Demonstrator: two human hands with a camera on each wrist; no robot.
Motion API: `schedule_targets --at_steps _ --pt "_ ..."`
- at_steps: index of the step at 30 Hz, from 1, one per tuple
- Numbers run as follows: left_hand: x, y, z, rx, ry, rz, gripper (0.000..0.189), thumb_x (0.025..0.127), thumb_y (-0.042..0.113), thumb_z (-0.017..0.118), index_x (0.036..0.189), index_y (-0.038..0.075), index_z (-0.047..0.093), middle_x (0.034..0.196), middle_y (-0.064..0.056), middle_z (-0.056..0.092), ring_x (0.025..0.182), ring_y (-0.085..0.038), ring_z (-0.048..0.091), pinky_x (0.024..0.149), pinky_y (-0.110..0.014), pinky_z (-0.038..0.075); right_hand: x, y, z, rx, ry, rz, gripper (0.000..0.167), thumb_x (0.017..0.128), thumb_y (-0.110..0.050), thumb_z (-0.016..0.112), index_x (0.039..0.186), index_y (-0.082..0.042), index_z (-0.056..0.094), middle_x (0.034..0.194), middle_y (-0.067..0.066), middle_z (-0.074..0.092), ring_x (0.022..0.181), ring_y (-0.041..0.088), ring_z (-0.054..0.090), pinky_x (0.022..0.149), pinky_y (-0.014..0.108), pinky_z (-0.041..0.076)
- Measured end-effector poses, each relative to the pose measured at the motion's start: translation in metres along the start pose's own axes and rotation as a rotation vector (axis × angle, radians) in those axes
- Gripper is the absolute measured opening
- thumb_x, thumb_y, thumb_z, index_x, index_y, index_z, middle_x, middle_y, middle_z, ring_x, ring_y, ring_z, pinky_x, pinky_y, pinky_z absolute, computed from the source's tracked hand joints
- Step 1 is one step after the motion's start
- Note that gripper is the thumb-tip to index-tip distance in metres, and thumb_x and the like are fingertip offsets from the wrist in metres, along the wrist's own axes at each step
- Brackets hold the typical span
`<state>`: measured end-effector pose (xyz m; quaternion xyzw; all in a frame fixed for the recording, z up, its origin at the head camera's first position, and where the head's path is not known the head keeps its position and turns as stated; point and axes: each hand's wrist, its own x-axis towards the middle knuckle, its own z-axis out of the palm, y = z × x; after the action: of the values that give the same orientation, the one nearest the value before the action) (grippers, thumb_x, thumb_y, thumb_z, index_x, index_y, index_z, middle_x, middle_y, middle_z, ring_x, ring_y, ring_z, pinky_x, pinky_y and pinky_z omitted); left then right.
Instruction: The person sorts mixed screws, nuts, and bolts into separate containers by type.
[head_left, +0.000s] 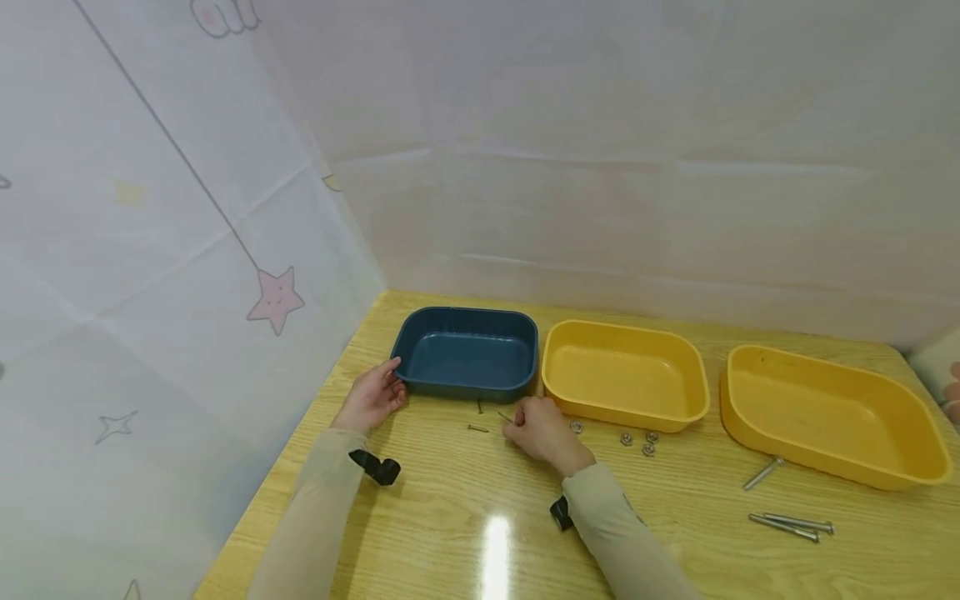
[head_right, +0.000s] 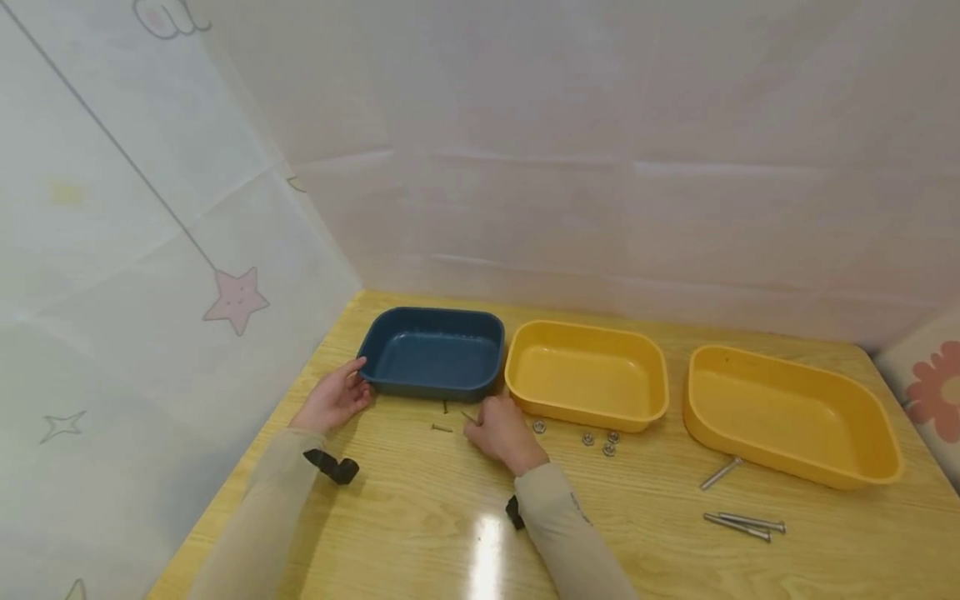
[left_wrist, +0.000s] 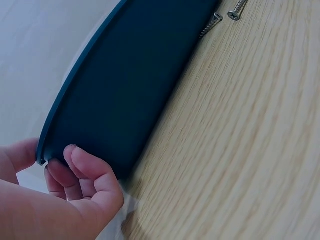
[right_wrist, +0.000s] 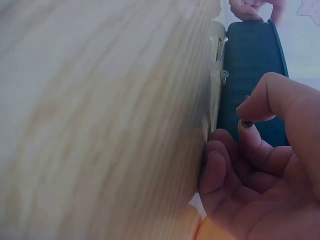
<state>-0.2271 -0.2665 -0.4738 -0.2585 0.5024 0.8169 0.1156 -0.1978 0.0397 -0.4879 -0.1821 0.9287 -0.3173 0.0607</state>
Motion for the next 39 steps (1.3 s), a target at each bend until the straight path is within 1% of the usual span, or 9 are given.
schedule_targets --at_steps 5,8,11,14,18,21,27,32,39 --pt "0.001 0.000 -0.001 -0.003 -0.001 -0.009 0.019 0.097 0.028 0.058 0.106 0.016 0.047 0.080 0.002 0.050 0.074 -0.015 0.048 0.071 -0.026 0.045 -0.002 -0.001 -0.002 0.004 0.003 -0.004 0.023 0.080 -0.019 0.066 0.064 -0.013 0.051 0.063 -0.002 0.044 0.058 0.013 0.043 0.056 0.024 0.033" --pt "0.001 0.001 -0.002 -0.007 0.000 -0.014 0.021 0.097 0.028 0.059 0.109 0.017 0.046 0.082 0.001 0.050 0.076 -0.015 0.048 0.072 -0.026 0.045 -0.003 -0.001 -0.003 0.007 -0.001 -0.005 0.020 0.081 -0.019 0.065 0.067 -0.013 0.052 0.066 -0.001 0.047 0.059 0.013 0.044 0.058 0.025 0.034" --pt "0.000 0.001 -0.002 -0.014 0.006 -0.014 0.022 0.096 0.028 0.060 0.110 0.017 0.047 0.082 0.001 0.051 0.076 -0.016 0.049 0.072 -0.026 0.046 -0.005 -0.001 -0.004 0.001 0.004 -0.007 0.019 0.082 -0.022 0.066 0.072 -0.013 0.054 0.070 0.000 0.050 0.063 0.014 0.046 0.060 0.026 0.036" --pt "-0.001 0.001 -0.002 -0.016 0.011 -0.013 0.023 0.096 0.028 0.061 0.111 0.017 0.048 0.082 0.001 0.052 0.077 -0.016 0.049 0.073 -0.027 0.046 -0.006 -0.003 -0.005 -0.027 0.021 -0.003 0.019 0.082 -0.025 0.068 0.075 -0.014 0.055 0.073 0.000 0.051 0.065 0.015 0.047 0.061 0.027 0.038" --pt "-0.001 0.001 -0.003 -0.011 0.017 -0.012 0.025 0.095 0.028 0.061 0.113 0.017 0.048 0.081 0.001 0.053 0.077 -0.016 0.050 0.073 -0.027 0.046 -0.007 -0.004 -0.007 -0.076 0.047 -0.013 0.019 0.080 -0.028 0.069 0.075 -0.016 0.056 0.074 -0.001 0.051 0.066 0.014 0.047 0.061 0.028 0.038" --pt "0.000 0.001 -0.004 -0.002 0.015 -0.011 0.026 0.095 0.028 0.061 0.115 0.017 0.048 0.082 0.001 0.053 0.078 -0.016 0.050 0.074 -0.027 0.047 -0.008 -0.005 -0.008 -0.090 0.060 -0.026 0.018 0.080 -0.028 0.069 0.076 -0.017 0.055 0.074 -0.003 0.051 0.066 0.014 0.046 0.060 0.027 0.037" --pt "0.001 0.001 -0.007 0.005 0.016 -0.009 0.029 0.095 0.029 0.061 0.118 0.018 0.048 0.086 0.001 0.053 0.079 -0.016 0.050 0.074 -0.027 0.047 -0.010 -0.009 -0.013 -0.082 0.060 -0.035 0.014 0.080 -0.024 0.066 0.076 -0.019 0.053 0.072 -0.004 0.051 0.063 0.013 0.046 0.056 0.027 0.035" --pt "0.002 0.001 -0.008 0.013 0.010 -0.007 0.031 0.095 0.029 0.062 0.120 0.018 0.046 0.088 0.001 0.053 0.079 -0.015 0.050 0.075 -0.027 0.047 -0.012 -0.012 -0.017 -0.077 0.056 -0.040 0.012 0.081 -0.023 0.065 0.078 -0.020 0.053 0.074 -0.004 0.051 0.062 0.013 0.045 0.055 0.027 0.034" --pt "0.001 0.002 -0.008 -0.001 0.011 -0.020 0.027 0.094 0.029 0.063 0.114 0.019 0.049 0.088 0.002 0.052 0.079 -0.015 0.050 0.074 -0.026 0.047 -0.014 -0.017 -0.023 -0.052 0.056 -0.054 0.011 0.082 -0.022 0.065 0.082 -0.019 0.055 0.079 0.000 0.055 0.064 0.014 0.045 0.058 0.027 0.036"
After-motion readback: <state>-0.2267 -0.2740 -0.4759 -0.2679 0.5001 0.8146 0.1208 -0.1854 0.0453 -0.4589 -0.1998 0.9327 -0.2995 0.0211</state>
